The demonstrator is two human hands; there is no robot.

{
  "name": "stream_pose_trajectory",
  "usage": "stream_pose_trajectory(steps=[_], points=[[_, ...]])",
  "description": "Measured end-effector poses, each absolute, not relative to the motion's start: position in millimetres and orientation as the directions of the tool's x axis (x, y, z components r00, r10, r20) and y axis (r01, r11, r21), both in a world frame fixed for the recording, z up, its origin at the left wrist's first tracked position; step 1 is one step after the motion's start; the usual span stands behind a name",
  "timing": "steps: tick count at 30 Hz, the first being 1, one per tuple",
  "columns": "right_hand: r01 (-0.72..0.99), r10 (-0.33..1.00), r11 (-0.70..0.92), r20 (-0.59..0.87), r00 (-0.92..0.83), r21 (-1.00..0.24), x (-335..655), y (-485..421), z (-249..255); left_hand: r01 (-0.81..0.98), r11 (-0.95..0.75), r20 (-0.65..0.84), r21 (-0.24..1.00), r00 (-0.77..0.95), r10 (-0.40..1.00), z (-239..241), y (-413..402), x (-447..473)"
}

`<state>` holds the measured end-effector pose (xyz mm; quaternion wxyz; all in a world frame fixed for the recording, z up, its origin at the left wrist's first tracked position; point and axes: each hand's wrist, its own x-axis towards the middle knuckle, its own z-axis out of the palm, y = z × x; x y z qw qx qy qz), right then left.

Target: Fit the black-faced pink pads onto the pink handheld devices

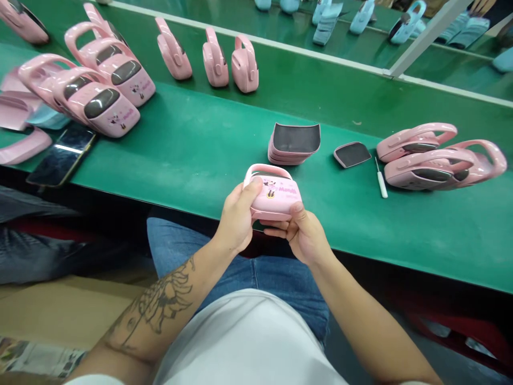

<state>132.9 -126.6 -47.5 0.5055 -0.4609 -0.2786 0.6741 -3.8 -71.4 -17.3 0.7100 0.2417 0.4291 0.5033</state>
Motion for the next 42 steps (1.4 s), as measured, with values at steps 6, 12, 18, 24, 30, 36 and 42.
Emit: stream_pose_trajectory(steps=[6,12,18,24,30,36,42], points=[[-0.228,0.980,-0.188,-0.198,0.020,-0.955,143,-128,-44,-0.504,0.392,-0.280,0.770,0.284,0.917,-26,-77,-21],[0.183,0.999,-0.028,-0.030,-0.012,-0.983,133,-141,-16,-0.558,0.350,-0.299,0.753,0.183,0.936,-23,-66,-29],[0.358,0.998,0.055,0.049,-0.026,-0.932,120,-148,-8,-0.540,0.260,-0.309,0.800,0.000,0.951,-32,-64,-21],[0.286,0.998,0.040,0.055,0.043,-0.957,118,-152,-21,-0.566,0.290,-0.342,0.772,0.015,0.940,-37,-75,-21],[0.058,0.976,0.055,0.066,0.210,-0.997,98,-151,-41,-0.579,0.319,-0.435,0.751,-0.071,0.897,-45,-93,3],[0.242,0.926,0.187,0.253,0.281,-0.952,129,-139,-52,-0.385,0.048,-0.063,0.922,-0.027,0.998,-30,-84,-12],[0.249,0.961,0.274,0.273,-0.037,-0.929,171,-137,-59,0.031,-0.048,0.027,0.998,0.481,0.876,12,-47,-39]])
